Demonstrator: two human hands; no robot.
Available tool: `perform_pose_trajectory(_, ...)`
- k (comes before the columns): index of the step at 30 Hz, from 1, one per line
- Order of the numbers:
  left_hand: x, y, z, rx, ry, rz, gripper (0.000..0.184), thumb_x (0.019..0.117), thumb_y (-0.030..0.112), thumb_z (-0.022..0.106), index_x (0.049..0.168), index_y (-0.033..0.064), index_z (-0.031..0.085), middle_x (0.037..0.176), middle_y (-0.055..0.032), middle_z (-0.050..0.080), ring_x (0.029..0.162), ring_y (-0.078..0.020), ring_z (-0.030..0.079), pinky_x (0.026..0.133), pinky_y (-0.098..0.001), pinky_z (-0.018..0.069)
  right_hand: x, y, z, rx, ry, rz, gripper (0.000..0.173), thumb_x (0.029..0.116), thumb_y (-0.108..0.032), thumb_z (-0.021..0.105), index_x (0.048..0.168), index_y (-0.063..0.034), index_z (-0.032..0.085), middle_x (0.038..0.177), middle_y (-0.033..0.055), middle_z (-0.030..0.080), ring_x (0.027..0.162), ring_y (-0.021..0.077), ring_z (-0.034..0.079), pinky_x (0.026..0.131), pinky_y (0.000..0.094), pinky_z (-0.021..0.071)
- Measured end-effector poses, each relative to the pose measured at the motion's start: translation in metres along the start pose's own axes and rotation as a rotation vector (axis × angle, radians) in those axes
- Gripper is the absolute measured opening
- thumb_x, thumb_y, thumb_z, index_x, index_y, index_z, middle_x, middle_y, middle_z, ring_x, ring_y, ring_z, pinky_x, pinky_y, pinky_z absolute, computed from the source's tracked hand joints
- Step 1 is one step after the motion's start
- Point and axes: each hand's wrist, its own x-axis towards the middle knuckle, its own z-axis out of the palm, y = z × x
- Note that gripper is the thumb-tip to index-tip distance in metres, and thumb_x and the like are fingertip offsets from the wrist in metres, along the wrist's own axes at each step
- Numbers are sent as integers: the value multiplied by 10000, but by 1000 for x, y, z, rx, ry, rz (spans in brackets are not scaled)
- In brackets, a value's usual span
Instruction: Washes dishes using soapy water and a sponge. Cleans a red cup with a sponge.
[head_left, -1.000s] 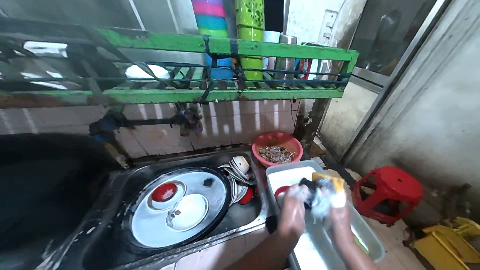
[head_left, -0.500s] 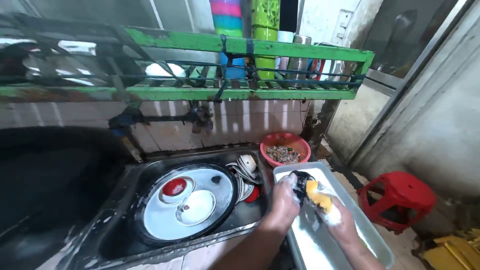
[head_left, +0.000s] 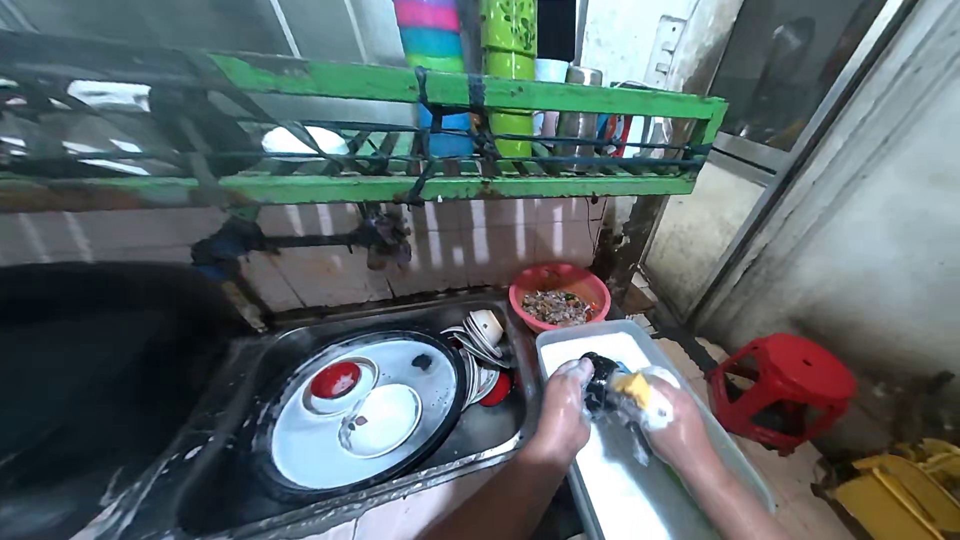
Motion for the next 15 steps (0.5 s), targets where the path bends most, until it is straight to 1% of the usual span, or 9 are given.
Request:
perform_pose_trajectory(1,1,3,-2,-28,6,2,289,1073,199,513,1262,8,619,1207,-157,632,1105,-235,606,944,-435,509,-2,5,-2,2,-17,-47,278,855,-96,739,1099,37,737,1091,197,733,1045,292,709,957,471,565)
perform_pose_trajectory(2,2,4,-3,-56,10,1,265,1067,191,524,1232,14,632,1159,-145,645,1061,-227,620,912,-428,523,-1,8,-7,-2,-54,-29,265,869,-101,734,1102,25,738,1104,185,729,1054,277,703,966,460,562)
perform_pose_trajectory(4,1,3,-2,-98,-21,-10,216,1053,176,541,1158,22,650,1061,-127,661,972,-213,643,845,-412,548,9,7,-20,-39,-103,91,246,906,-129,747,1110,9,739,1116,180,721,1054,289,691,975,490,542)
perform_pose_trajectory(5,1,2,-1,-96,-51,-12,205,1053,168,537,1145,20,645,1047,-124,656,964,-208,639,841,-406,544,13,3,-23,-51,-89,123,242,906,-121,754,1104,17,736,1103,194,720,1036,309,691,963,518,538)
perform_pose_trajectory(7,0,-1,1,-59,-84,-2,227,1055,175,538,1173,11,643,1104,-135,653,1023,-212,628,894,-412,531,12,-3,-17,-53,4,92,228,886,-84,753,1079,35,731,1051,213,719,980,335,700,911,547,553)
perform_pose_trajectory(9,2,-1,1,-39,-74,9,255,1065,197,525,1204,17,641,1143,-137,650,1051,-214,624,912,-416,527,2,-2,-2,-52,129,-76,229,851,-65,719,1054,39,737,1013,206,728,951,330,717,865,527,584)
perform_pose_trajectory(11,6,1,4,-114,-10,-3,241,1068,199,514,1158,20,648,1081,-134,656,994,-223,636,860,-422,541,-6,0,10,-31,209,-246,261,826,-89,677,1052,20,751,1042,184,737,991,299,722,885,473,595)
perform_pose_trajectory(13,3,3,7,-201,18,-67,264,1083,246,492,1158,31,627,1073,-135,646,989,-233,634,853,-430,541,-9,1,18,-20,251,-340,256,844,-124,662,1058,-24,761,1091,168,725,1062,280,696,935,446,578)
perform_pose_trajectory(15,-8,5,12,-240,-43,-115,335,1102,292,431,1207,33,617,1062,-134,662,968,-224,660,841,-414,568,-8,12,26,-61,299,-463,251,882,-185,661,1096,-100,760,1183,173,699,1171,326,645,992,490,542)
